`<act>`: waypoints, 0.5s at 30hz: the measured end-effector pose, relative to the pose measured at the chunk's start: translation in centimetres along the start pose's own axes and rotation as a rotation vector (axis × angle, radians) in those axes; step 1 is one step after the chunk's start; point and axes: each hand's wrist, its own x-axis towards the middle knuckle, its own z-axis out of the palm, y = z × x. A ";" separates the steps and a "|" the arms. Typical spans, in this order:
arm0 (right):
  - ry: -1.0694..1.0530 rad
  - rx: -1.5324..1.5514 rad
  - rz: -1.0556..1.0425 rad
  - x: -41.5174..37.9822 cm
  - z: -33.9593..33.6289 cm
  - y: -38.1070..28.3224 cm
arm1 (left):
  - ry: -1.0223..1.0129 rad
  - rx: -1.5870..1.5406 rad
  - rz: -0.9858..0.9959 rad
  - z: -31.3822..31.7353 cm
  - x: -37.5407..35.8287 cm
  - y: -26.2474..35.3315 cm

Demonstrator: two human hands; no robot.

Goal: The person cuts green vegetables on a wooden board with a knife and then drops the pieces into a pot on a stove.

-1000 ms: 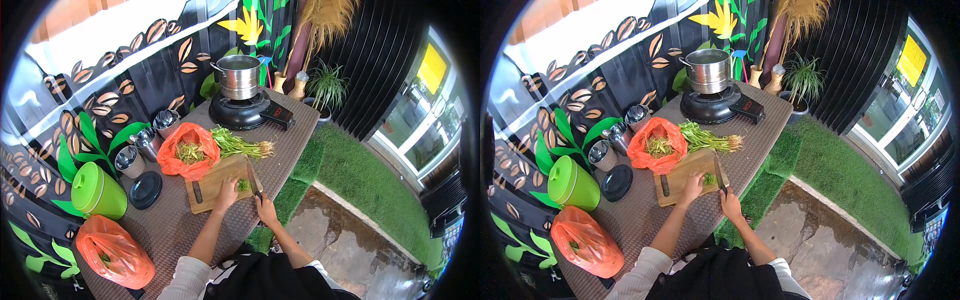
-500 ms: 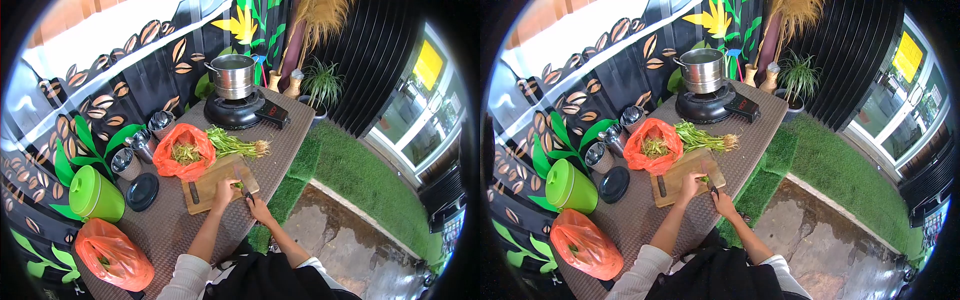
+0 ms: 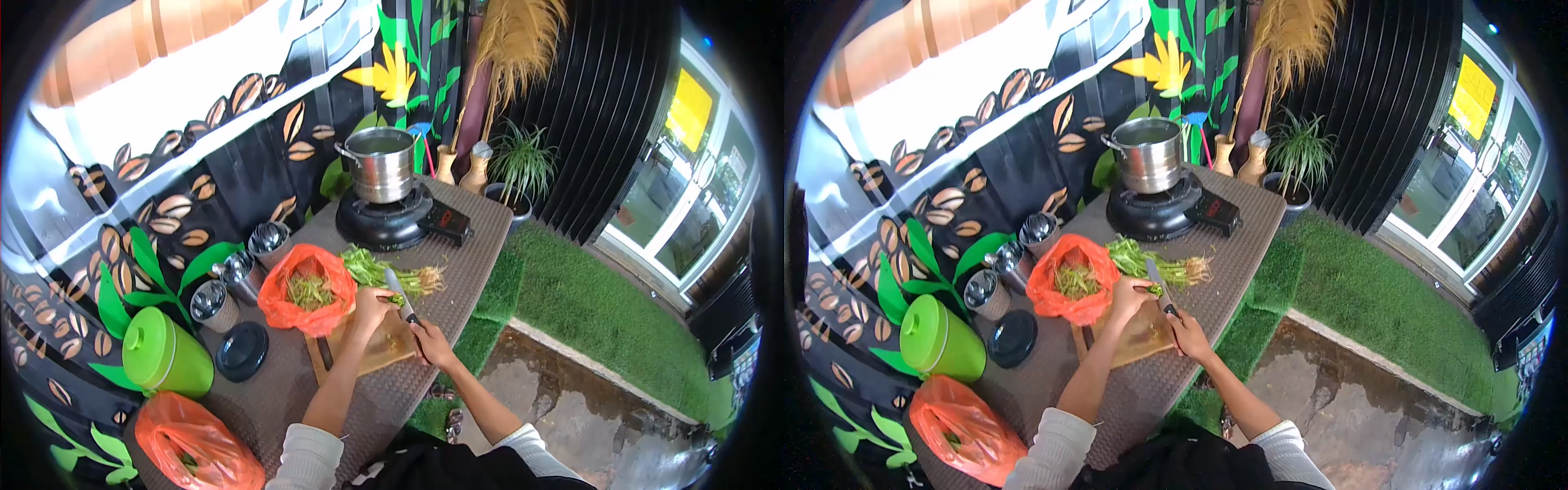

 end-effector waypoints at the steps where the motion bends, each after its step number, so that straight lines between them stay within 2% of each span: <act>1: 0.009 0.000 -0.021 0.8 -0.3 -1.0 | -0.009 0.007 0.007 -0.4 1.3 1.3; 4: 0.016 -0.001 -0.122 3.2 -1.6 -5.1 | -0.019 -0.087 0.087 -1.5 5.6 4.5; 5: -0.010 0.074 -0.095 4.1 -2.1 -6.9 | -0.015 -0.094 0.105 -2.0 7.5 5.5; 6: -0.038 0.149 -0.069 5.3 -2.6 -8.7 | 0.024 0.065 0.197 -3.0 8.8 7.8; 8: -0.053 0.167 -0.107 8.3 -3.9 -12.0 | 0.050 0.114 0.237 -4.2 12.3 10.7; 11: -0.131 0.196 -0.189 14.4 -6.5 -16.5 | 0.147 0.188 0.375 -4.8 19.6 12.2; 13: -0.146 0.196 -0.205 18.8 -8.2 -19.5 | 0.192 0.178 0.323 -5.4 23.8 14.8; 14: -0.162 0.189 -0.236 21.8 -9.1 -20.5 | 0.233 0.203 0.407 -5.5 27.1 14.2; 15: -0.176 0.183 -0.260 24.6 -10.1 -21.2 | 0.248 0.205 0.386 -5.6 29.6 14.6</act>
